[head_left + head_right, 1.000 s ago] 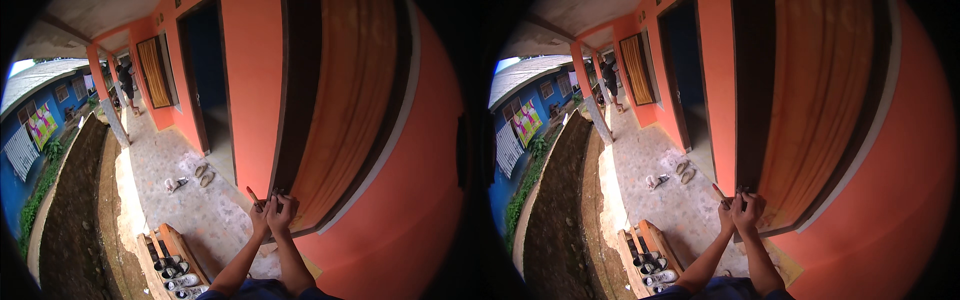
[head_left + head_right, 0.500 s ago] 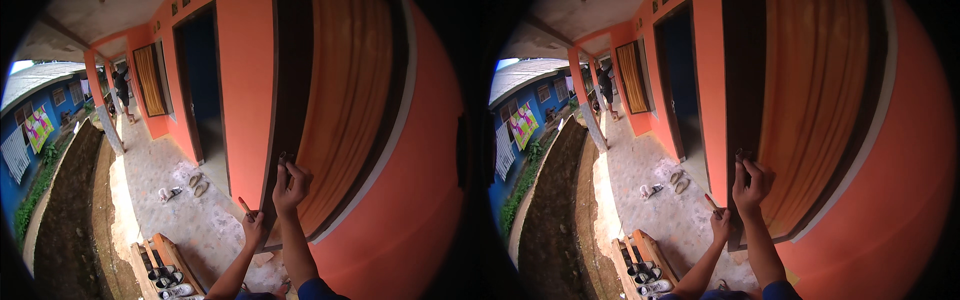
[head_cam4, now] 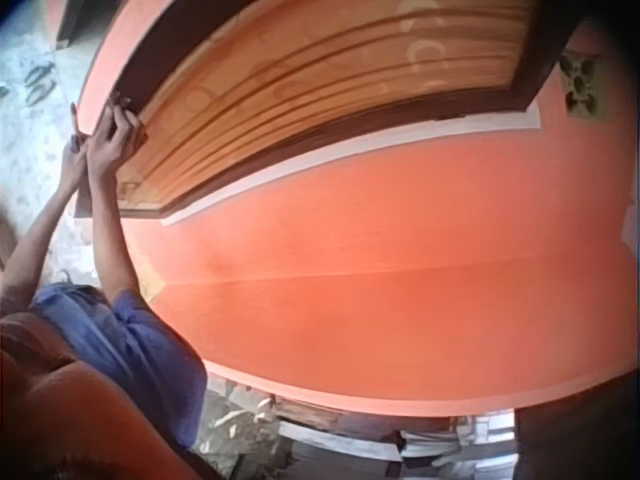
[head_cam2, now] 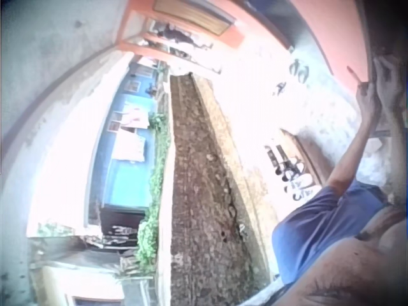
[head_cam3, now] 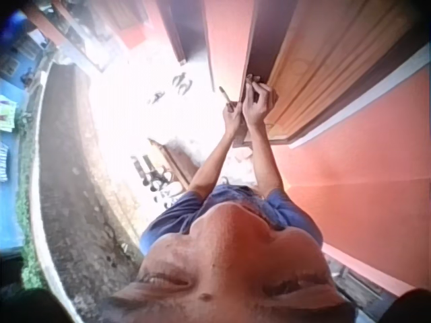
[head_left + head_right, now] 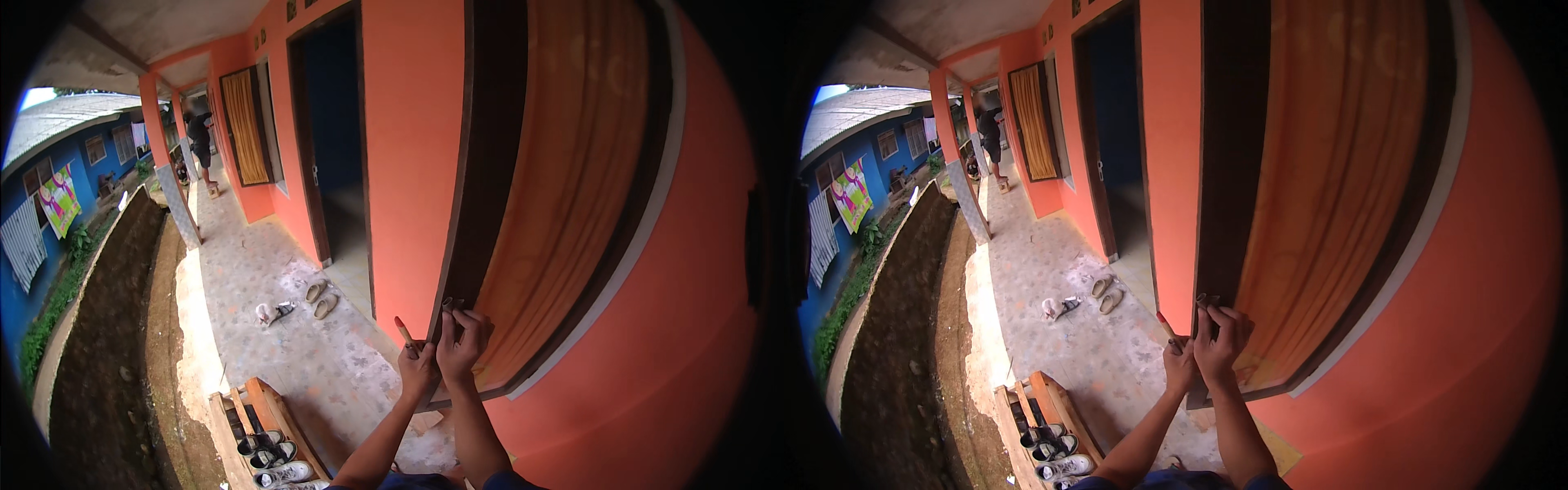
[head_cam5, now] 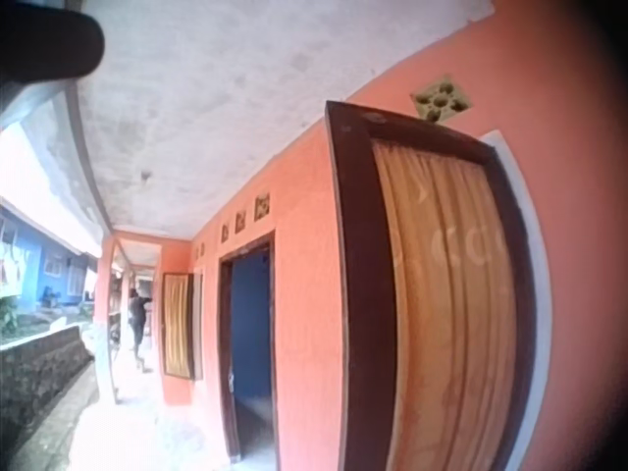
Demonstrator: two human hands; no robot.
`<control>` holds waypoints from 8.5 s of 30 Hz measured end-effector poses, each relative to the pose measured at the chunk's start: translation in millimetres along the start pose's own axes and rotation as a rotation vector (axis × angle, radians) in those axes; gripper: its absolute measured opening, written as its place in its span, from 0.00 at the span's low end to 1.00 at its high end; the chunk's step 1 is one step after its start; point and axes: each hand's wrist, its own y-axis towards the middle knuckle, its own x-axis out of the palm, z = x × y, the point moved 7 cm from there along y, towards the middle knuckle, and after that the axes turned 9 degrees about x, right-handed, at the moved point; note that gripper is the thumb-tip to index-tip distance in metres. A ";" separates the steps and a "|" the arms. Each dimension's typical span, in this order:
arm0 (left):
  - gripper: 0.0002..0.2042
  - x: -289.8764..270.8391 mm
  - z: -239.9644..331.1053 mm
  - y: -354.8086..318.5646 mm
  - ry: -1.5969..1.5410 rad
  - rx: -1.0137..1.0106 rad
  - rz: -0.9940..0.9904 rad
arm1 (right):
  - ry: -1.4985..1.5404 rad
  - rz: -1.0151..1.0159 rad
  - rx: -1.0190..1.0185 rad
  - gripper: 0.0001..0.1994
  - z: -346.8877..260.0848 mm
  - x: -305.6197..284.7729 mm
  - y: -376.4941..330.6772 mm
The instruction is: The person paints the dark brown frame of a window with a paintbrush. They work along the vertical and horizontal edges of the frame, applying paint in steady strokes while standing on a covered outdoor walkway.
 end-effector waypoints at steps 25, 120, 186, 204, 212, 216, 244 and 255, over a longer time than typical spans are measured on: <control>0.10 -3.1 8.7 -36.5 0.115 0.099 0.038 | 0.150 0.227 0.007 0.07 -7.2 -25.1 41.1; 0.10 5.9 -19.6 53.0 0.050 0.135 -0.043 | -0.024 0.006 -0.075 0.09 32.4 50.3 -10.2; 0.15 -3.8 -21.0 32.5 0.201 0.110 -0.036 | 0.141 -0.270 1.003 0.08 149.1 -64.5 -210.1; 0.13 13.9 15.1 51.4 0.250 0.269 0.069 | 0.327 0.041 1.838 0.16 243.0 -188.3 -341.2; 0.15 69.1 121.9 107.3 0.289 0.493 0.129 | 0.369 -0.035 1.718 0.15 278.9 -179.3 -295.7; 0.16 82.5 136.0 132.3 0.388 0.509 0.138 | 0.345 -0.029 1.719 0.18 288.4 -189.8 -273.3; 0.15 104.9 114.3 179.9 0.210 0.489 0.180 | 0.139 0.073 0.868 0.11 316.3 -244.0 -49.4; 0.16 80.3 104.8 190.4 0.328 0.499 0.203 | -0.013 0.165 0.533 0.09 280.0 -233.6 97.2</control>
